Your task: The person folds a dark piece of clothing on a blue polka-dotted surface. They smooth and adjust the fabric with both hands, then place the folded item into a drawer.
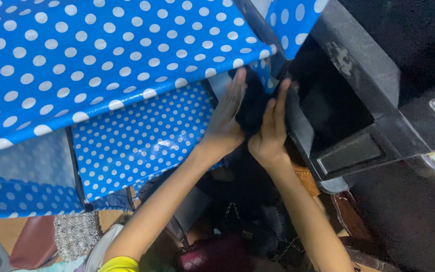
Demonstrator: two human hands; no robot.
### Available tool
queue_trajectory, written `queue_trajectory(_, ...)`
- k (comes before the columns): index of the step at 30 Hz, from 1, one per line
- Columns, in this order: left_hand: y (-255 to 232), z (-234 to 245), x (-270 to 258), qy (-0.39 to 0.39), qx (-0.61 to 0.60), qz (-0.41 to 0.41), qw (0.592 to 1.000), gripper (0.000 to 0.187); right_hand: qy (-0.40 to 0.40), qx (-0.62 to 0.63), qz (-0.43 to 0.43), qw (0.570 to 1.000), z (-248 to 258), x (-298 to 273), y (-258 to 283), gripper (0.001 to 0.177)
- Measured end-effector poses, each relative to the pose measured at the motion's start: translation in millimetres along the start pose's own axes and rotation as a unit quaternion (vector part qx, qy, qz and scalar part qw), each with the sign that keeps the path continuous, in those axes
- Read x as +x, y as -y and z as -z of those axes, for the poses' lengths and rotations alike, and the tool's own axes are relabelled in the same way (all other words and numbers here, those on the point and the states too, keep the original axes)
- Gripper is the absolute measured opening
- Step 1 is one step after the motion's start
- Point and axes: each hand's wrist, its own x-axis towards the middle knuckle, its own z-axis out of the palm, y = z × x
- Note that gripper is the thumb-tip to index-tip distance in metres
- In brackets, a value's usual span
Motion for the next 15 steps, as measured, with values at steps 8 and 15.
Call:
queue_trajectory(8,24,-27,-75,0.040,0.023,0.047,0.998,0.067,0.046,-0.020,-0.099,0.994,-52,-132,-50,0.057)
queue_trajectory(15,-16,9,-7,0.030,-0.019,0.056,0.998,0.056,0.021,-0.006,0.088,0.996,-11,-25,-26,0.058)
